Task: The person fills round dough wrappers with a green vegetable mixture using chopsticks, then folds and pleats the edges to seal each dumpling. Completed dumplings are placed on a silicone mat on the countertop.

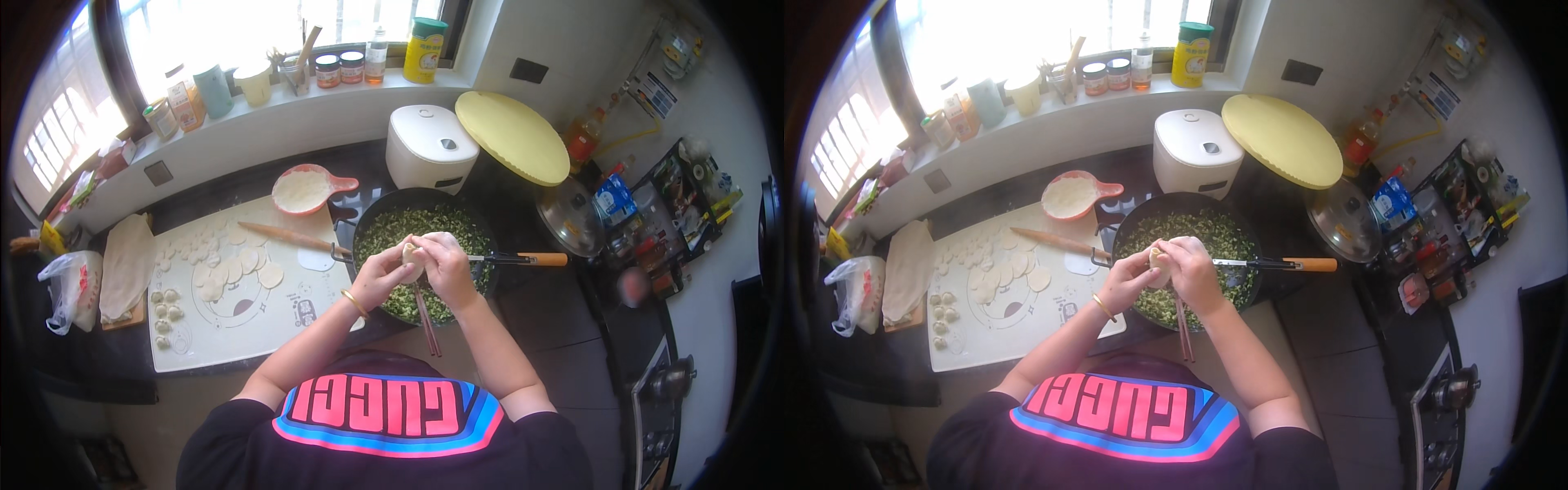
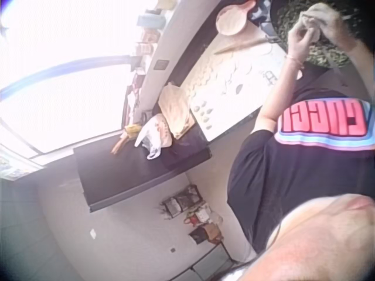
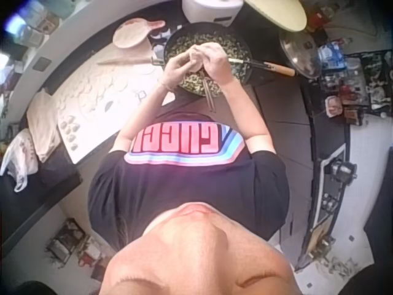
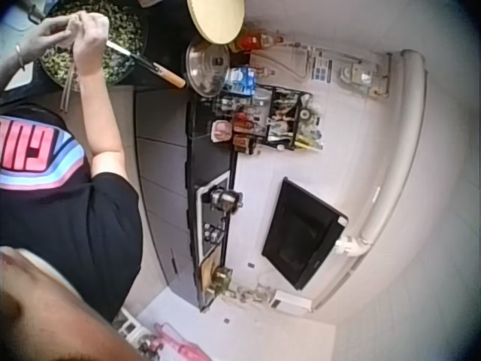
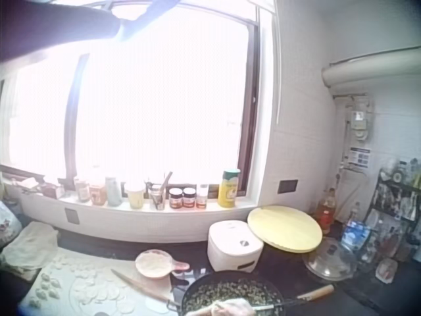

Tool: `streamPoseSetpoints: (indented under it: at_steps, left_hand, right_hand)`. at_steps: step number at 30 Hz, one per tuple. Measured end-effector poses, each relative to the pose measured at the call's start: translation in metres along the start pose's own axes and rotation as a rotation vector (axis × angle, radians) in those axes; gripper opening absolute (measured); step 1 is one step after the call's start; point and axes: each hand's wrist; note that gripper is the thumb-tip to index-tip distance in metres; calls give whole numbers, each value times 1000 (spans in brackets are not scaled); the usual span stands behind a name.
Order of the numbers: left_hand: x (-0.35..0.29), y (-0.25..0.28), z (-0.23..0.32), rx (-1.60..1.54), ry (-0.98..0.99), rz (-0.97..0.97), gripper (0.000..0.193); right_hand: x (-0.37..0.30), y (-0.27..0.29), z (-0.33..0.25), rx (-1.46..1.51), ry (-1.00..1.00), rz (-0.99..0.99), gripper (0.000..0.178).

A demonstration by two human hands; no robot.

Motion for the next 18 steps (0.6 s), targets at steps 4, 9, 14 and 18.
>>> streamPoseSetpoints:
  at_steps: [4, 9, 14, 18]
  left_hand:
    - [1, -3, 7, 26, -39, 0, 60]
    - [3, -5, 2, 19, -54, 9, 62]
    - [1, -2, 4, 54, -51, 1, 65]
    - [1, -4, 11, 45, -53, -20, 68]
  right_hand:
    - [2, 1, 1, -7, 34, -49, 10]
    - [-1, 2, 6, -117, 99, -87, 11]
    - [9, 7, -1, 7, 57, -94, 11]
    - [11, 4, 4, -25, 59, -197, 9]
Point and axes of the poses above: each hand's wrist, its own x-axis towards the middle knuckle, its own y-axis out of the back of the hand, z = x × y, and after that the axes turned 14 degrees about x, right-handed
